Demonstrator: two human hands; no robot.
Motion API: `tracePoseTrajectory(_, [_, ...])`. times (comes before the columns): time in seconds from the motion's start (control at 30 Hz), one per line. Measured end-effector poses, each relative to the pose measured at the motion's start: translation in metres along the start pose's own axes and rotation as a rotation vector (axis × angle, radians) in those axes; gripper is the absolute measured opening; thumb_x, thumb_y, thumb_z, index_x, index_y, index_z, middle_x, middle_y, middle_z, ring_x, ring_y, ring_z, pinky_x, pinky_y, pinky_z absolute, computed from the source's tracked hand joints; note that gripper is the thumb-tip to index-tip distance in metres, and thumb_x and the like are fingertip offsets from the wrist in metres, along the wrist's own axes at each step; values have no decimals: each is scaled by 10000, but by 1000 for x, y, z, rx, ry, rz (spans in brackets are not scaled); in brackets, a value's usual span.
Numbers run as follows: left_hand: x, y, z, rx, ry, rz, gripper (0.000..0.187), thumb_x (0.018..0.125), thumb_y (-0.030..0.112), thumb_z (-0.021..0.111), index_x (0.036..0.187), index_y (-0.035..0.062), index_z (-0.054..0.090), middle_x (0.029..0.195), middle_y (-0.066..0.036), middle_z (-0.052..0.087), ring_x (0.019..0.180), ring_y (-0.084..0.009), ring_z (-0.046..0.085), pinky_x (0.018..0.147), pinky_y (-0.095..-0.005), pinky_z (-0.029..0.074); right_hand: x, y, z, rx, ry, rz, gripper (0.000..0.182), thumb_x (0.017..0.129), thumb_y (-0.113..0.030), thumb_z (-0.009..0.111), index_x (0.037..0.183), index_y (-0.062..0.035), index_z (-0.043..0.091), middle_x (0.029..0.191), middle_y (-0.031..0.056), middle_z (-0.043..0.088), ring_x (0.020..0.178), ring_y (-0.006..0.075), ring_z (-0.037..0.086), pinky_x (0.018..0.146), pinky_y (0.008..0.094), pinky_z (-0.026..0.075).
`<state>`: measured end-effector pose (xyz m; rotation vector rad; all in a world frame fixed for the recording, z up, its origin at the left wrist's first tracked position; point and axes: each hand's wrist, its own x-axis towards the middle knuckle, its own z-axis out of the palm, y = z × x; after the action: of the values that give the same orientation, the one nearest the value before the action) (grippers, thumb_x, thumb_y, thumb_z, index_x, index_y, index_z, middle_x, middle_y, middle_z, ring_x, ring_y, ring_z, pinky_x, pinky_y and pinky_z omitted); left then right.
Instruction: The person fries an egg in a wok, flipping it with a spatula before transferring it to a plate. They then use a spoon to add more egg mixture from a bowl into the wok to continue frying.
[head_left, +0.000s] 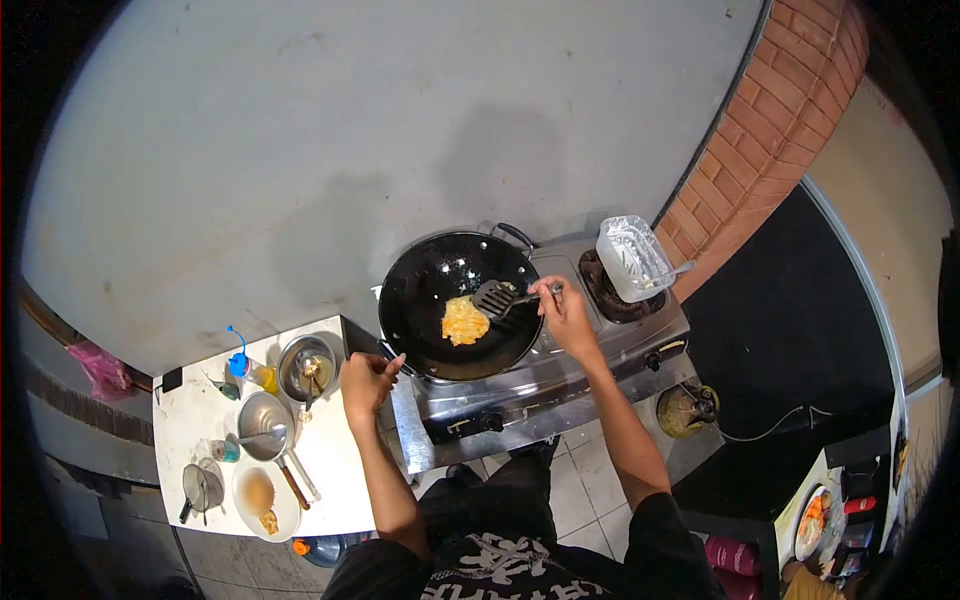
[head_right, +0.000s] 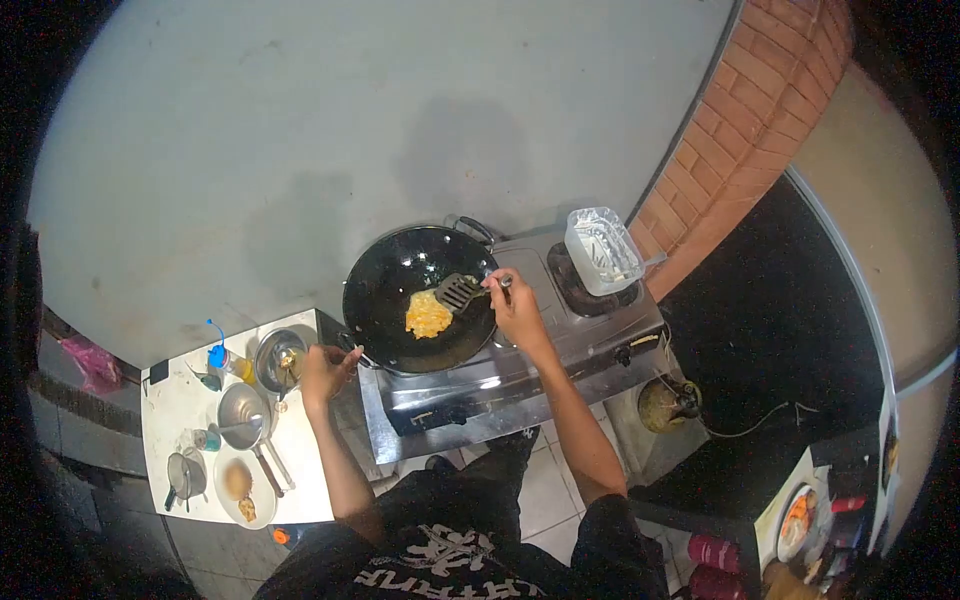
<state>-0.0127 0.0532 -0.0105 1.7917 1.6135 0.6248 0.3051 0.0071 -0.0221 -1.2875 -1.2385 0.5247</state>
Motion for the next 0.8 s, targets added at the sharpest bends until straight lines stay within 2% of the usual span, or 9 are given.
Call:
tracePoseTrajectory(0.2, [2,-7,4,-3,17,7,407,790,327,758,646,-43,670,547,-105,632,475,-166,623,499,-289,481,-3,-5,3,41,-61,-19,113,979,-87,492,936,5,542,828,48,618,575,48,482,512,194,391])
tracePoseTrajectory(0.3, [2,-7,4,5,20,18,403,787,331,759,644,-36,674,551,-106,636,478,-170,626,507,-292,483,-2,8,5,40,-53,69,135,980,-99,494,937,23,533,854,80,642,549,59,501,484,199,398])
tracePoseTrajectory(0.37, [2,-7,3,11,26,28,400,785,331,759,643,-34,675,554,-107,638,480,-171,628,511,-294,484,1,17,9,130,85,134,153,970,-112,514,945,35,548,836,63,651,555,64,530,475,215,415])
tracePoseTrajectory(0.47, [0,-3,1,-8,18,10,394,784,329,759,645,-31,678,556,-105,639,486,-173,631,516,-296,485,4,18,6,133,137,100,174,973,-126,514,951,44,549,868,83,667,546,70,540,461,214,418])
tracePoseTrajectory(0.8, [-2,-1,1,12,14,5,383,786,332,755,657,-21,686,568,-106,645,499,-175,637,523,-296,485,10,-3,-17,118,157,82,185,976,-141,516,948,39,545,861,84,662,576,79,562,492,219,428])
